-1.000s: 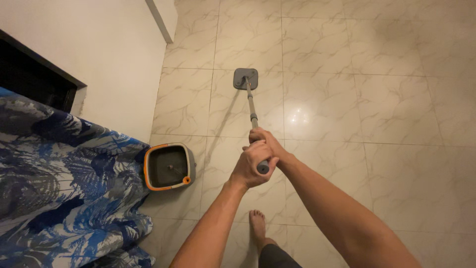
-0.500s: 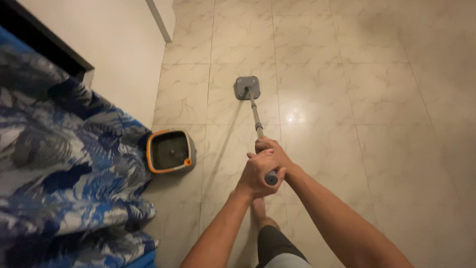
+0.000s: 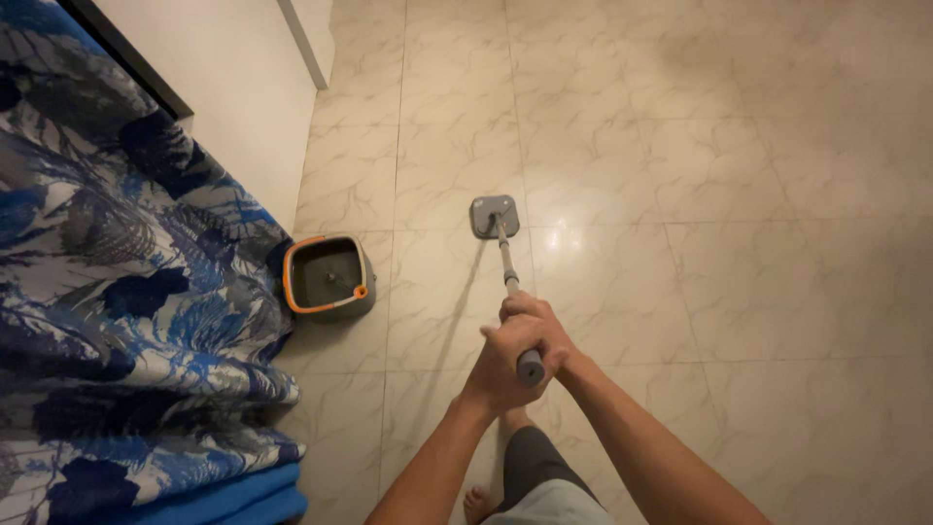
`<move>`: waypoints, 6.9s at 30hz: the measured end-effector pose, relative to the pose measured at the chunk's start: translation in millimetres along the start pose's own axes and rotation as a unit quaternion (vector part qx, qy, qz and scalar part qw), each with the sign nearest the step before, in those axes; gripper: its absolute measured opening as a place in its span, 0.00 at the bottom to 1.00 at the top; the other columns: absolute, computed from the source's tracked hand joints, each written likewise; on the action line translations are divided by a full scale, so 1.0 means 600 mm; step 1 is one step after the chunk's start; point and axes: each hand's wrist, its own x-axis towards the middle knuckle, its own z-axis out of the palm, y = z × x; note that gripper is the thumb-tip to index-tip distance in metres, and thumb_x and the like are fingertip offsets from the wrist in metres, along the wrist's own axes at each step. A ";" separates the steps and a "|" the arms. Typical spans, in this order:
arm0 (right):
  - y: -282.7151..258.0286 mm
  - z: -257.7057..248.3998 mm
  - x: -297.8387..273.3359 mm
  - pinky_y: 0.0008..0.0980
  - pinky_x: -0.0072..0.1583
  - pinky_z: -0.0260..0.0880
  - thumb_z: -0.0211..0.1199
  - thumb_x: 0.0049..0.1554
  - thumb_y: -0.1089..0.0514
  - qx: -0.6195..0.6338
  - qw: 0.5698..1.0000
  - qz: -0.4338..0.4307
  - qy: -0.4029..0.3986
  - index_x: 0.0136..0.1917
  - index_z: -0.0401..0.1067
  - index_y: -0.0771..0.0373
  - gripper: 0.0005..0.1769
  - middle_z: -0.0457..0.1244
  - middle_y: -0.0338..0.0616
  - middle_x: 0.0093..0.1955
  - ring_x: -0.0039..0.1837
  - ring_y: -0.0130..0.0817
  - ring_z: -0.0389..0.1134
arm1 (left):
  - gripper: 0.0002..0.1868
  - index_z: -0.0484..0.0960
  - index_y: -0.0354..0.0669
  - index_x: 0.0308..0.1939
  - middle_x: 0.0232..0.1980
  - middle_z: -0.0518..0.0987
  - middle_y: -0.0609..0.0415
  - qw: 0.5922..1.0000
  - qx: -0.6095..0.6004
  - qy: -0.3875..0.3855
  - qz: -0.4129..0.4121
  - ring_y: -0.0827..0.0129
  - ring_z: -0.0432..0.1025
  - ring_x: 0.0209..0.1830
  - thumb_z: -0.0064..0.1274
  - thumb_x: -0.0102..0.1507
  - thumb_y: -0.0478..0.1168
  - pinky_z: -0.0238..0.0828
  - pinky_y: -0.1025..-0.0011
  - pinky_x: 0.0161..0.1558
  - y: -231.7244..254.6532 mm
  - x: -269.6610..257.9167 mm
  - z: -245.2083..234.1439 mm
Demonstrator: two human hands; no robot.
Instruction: The person mops a tiled floor using a spray mop, moving the mop head across the tiles and then placing the mop pole into a bucket.
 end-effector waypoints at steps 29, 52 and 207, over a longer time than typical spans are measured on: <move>0.405 -0.235 0.519 0.40 0.44 0.62 0.74 0.50 0.55 -0.046 0.999 -0.014 0.003 0.34 0.62 0.65 0.21 0.58 0.45 0.33 0.40 0.40 0.59 | 0.12 0.69 0.38 0.25 0.29 0.72 0.45 0.996 0.079 0.014 0.043 0.52 0.69 0.34 0.59 0.57 0.31 0.66 0.60 0.42 -0.404 0.568 0.062; 0.213 -0.192 0.132 0.38 0.42 0.62 0.66 0.53 0.63 -0.055 0.994 -0.034 0.084 0.33 0.60 0.66 0.15 0.57 0.44 0.33 0.38 0.38 0.58 | 0.11 0.71 0.38 0.26 0.29 0.75 0.46 0.998 0.058 0.010 0.023 0.52 0.71 0.33 0.59 0.57 0.31 0.68 0.61 0.42 -0.152 0.253 0.177; 0.415 -0.642 -0.108 0.39 0.43 0.64 0.64 0.47 0.60 -0.089 0.995 -0.038 0.024 0.32 0.62 0.66 0.12 0.59 0.45 0.34 0.41 0.43 0.61 | 0.09 0.72 0.40 0.25 0.28 0.73 0.48 0.997 0.056 -0.037 0.038 0.56 0.69 0.33 0.57 0.57 0.35 0.66 0.61 0.50 -0.096 0.341 0.681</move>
